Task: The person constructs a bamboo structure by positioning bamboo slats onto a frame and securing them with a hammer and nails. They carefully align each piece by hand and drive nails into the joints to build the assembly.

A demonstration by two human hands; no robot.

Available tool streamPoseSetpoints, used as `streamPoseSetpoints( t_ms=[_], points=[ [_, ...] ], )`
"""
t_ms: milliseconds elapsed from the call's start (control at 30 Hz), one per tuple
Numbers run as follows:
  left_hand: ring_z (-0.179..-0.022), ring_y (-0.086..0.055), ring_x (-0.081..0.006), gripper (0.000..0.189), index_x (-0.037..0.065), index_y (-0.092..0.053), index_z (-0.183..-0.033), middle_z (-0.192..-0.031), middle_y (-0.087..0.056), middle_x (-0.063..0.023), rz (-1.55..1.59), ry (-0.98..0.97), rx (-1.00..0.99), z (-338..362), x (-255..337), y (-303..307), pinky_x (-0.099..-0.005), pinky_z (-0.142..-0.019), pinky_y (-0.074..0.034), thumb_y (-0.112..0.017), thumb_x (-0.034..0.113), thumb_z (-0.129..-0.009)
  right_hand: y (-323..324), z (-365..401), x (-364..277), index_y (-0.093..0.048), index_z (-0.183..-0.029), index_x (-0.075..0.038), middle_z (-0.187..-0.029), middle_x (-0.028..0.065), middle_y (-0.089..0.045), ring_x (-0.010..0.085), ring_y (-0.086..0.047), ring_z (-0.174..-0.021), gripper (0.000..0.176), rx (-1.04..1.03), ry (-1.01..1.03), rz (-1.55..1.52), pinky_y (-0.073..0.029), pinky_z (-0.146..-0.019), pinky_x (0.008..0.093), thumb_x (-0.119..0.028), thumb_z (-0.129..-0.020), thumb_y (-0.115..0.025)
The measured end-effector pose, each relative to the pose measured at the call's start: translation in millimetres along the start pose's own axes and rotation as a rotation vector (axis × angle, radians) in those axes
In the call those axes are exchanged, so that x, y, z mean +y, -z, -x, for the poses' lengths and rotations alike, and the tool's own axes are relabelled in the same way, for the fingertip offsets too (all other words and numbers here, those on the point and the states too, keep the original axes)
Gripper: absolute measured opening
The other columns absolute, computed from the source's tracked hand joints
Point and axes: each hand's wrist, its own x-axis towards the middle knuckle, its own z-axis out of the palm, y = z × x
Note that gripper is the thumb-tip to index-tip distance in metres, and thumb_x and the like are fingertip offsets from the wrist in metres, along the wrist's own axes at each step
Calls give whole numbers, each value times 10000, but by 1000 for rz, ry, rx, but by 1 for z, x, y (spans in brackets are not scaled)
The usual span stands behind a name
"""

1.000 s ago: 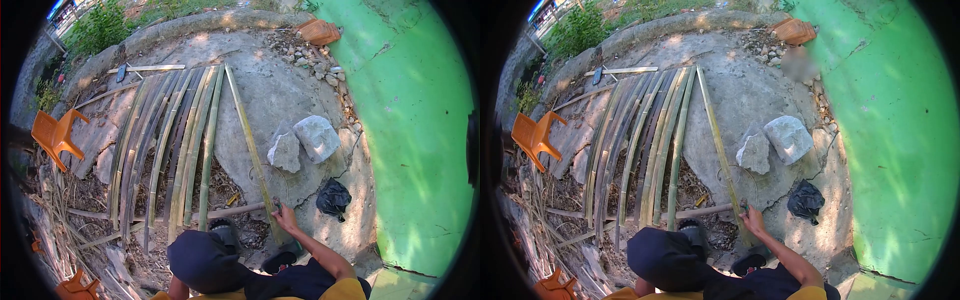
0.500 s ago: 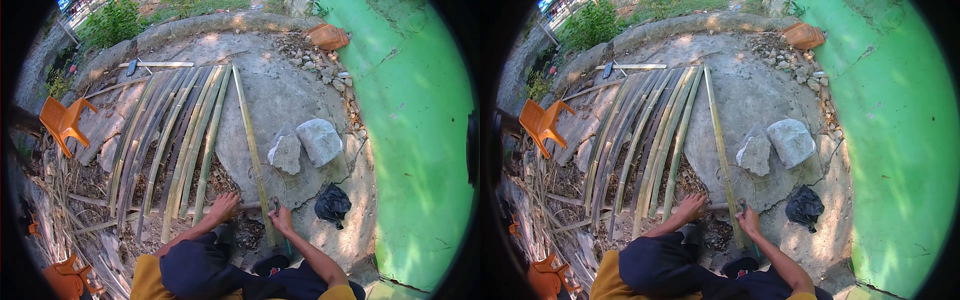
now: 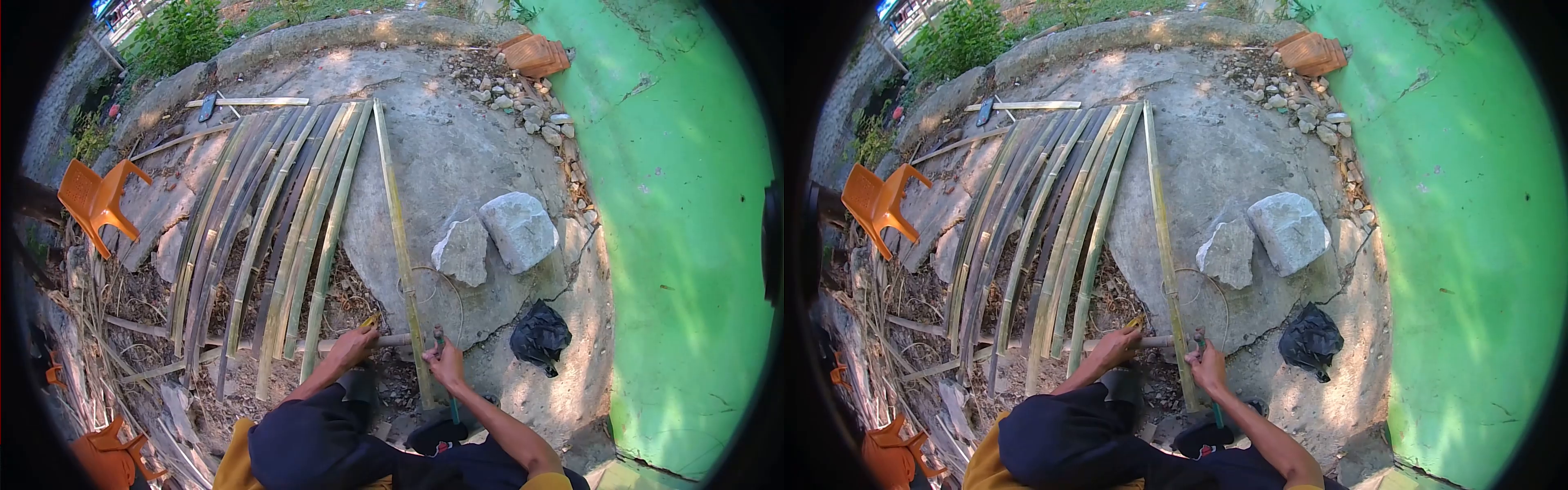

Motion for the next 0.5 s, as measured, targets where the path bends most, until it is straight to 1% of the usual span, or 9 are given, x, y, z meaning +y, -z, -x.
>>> streamPoseSetpoints(
  t_ms=[33, 100, 133, 200, 333, 367, 433, 467, 500],
  points=[
    [-941, -647, -408, 277, 60, -572, -1050, -982, -621, -167, -3, 23, -7, 3, -5, 5, -499, -791, -539, -696, 107, -807, -4, -2, -3, -615, -1077, 32, -823, 146, -753, 283, -755, -780, 344, -4, 5, -5, -575, -731, 412, -86, -812, -799],
    [-940, -647, -413, 277, 59, -570, -1047, -980, -623, -175, 11, 22, 11, 7, -16, 3, -500, -792, -538, -695, 102, -803, -15, -2, -3, -608, -1102, 45, -834, 146, -757, 271, -754, -763, 384, -43, 75, 150, -578, -725, 398, -126, -824, -811],
    [-939, -647, -418, 278, 59, -568, -1044, -978, -624, -183, 34, 10, 29, 9, -18, -2, -502, -793, -537, -693, 96, -799, -16, -2, 0, -608, -1102, 45, -834, 146, -757, 271, -754, -763, 384, -47, 67, 152, -578, -725, 398, -126, -824, -811],
    [-936, -647, -420, 281, 57, -572, -1054, -975, -621, -187, 41, 16, 28, 7, -18, -7, -502, -796, -535, -684, 84, -798, -12, -4, 5, -600, -1154, 62, -845, 143, -762, 256, -754, -749, 436, -54, 81, 61, -580, -717, 385, -153, -839, -812],
    [-939, -644, -419, 307, 52, -584, -1088, -986, -615, -188, 40, 20, 49, 9, -15, -4, -498, -811, -531, -663, 60, -792, -5, -5, -2, -598, -1171, 65, -858, 144, -767, 249, -757, -749, 445, -80, -7, 34, -582, -708, 383, -162, -850, -806],
    [-959, -637, -410, 337, 47, -588, -1112, -1005, -608, -183, 17, 31, 30, 9, -20, -6, -492, -825, -529, -687, 103, -794, -5, -6, -3, -600, -1167, 61, -854, 142, -766, 249, -759, -754, 437, -86, 3, 44, -582, -705, 381, -165, -853, -804],
    [-971, -633, -407, 356, 48, -588, -1120, -1011, -605, -182, 41, 39, 13, 5, -10, 0, -487, -833, -529, -703, 131, -793, -3, -9, -1, -602, -1163, 57, -850, 139, -766, 248, -760, -760, 430, -92, 5, 57, -582, -703, 380, -167, -855, -801],
    [-983, -630, -404, 377, 49, -588, -1128, -1018, -603, -180, 57, 55, 3, 4, -8, 5, -483, -841, -528, -719, 160, -792, -5, -10, 0, -600, -1127, 52, -834, 139, -758, 246, -763, -758, 382, -55, 39, 34, -580, -694, 376, -160, -871, -787],
    [-997, -627, -400, 442, 52, -588, -1159, -1033, -604, -177, 75, 46, -4, 3, -5, 10, -476, -853, -528, -754, 233, -792, -8, -9, 2, -598, -1092, 47, -818, 138, -750, 244, -766, -755, 335, -23, 70, 11, -579, -684, 372, -152, -886, -773]
  ],
)
